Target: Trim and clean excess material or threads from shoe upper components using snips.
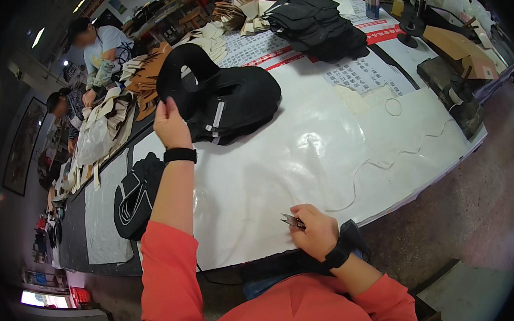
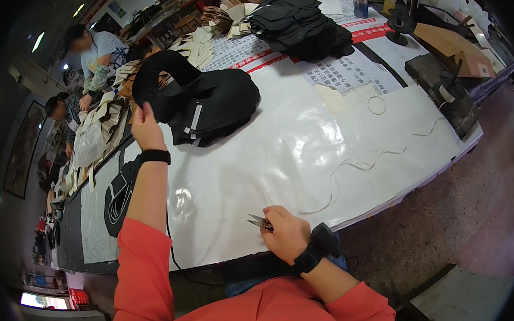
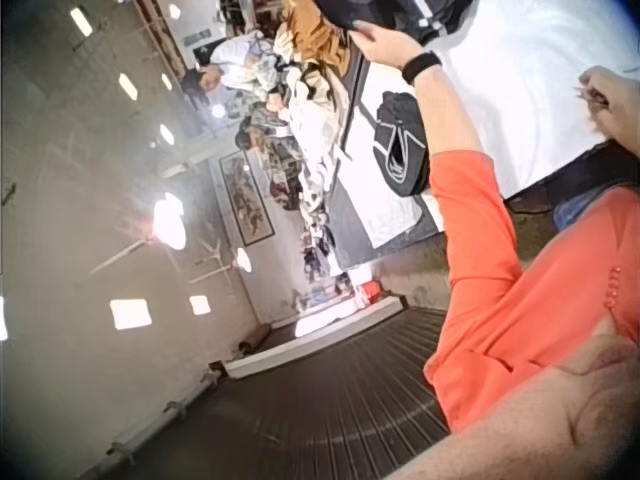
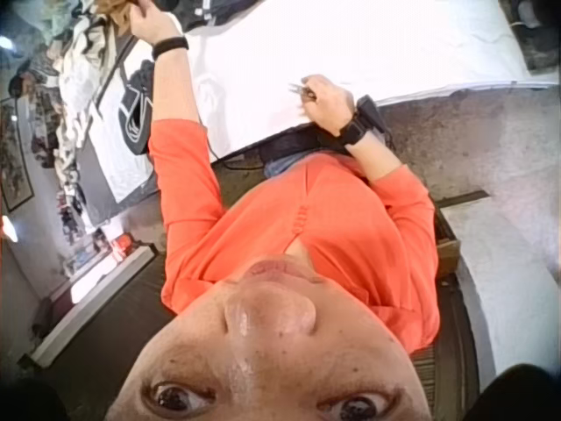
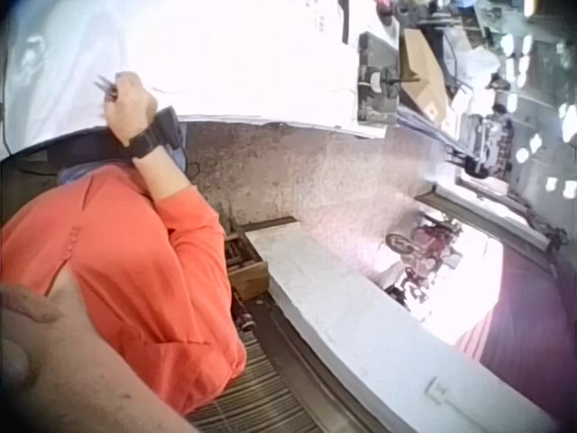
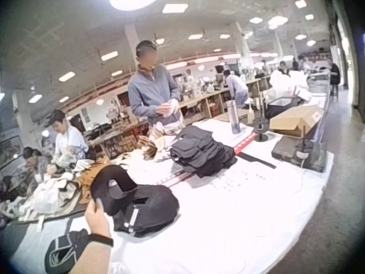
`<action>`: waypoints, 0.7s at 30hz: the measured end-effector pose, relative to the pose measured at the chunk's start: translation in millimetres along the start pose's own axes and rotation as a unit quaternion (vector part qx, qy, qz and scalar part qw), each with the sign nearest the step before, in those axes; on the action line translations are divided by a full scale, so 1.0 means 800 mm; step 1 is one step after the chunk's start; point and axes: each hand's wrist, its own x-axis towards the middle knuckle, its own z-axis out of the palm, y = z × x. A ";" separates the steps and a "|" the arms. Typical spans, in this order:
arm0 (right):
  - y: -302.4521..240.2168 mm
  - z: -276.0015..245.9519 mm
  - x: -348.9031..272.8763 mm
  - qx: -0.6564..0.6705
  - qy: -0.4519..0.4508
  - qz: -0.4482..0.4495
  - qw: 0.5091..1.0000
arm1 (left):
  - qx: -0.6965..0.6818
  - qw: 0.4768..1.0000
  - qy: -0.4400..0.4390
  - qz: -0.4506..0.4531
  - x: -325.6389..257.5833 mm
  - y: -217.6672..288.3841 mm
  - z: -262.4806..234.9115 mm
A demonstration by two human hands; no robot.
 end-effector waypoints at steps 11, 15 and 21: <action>0.007 -0.032 0.022 0.185 0.031 0.220 0.957 | 0.127 0.896 -0.403 0.133 -0.162 0.106 -0.089; 0.016 -0.103 0.055 0.125 0.104 0.189 0.968 | 0.162 0.836 -0.494 0.178 -0.248 0.121 -0.122; 0.027 -0.148 0.054 0.001 0.034 0.134 0.990 | 0.183 0.830 -0.495 0.182 -0.305 0.113 -0.151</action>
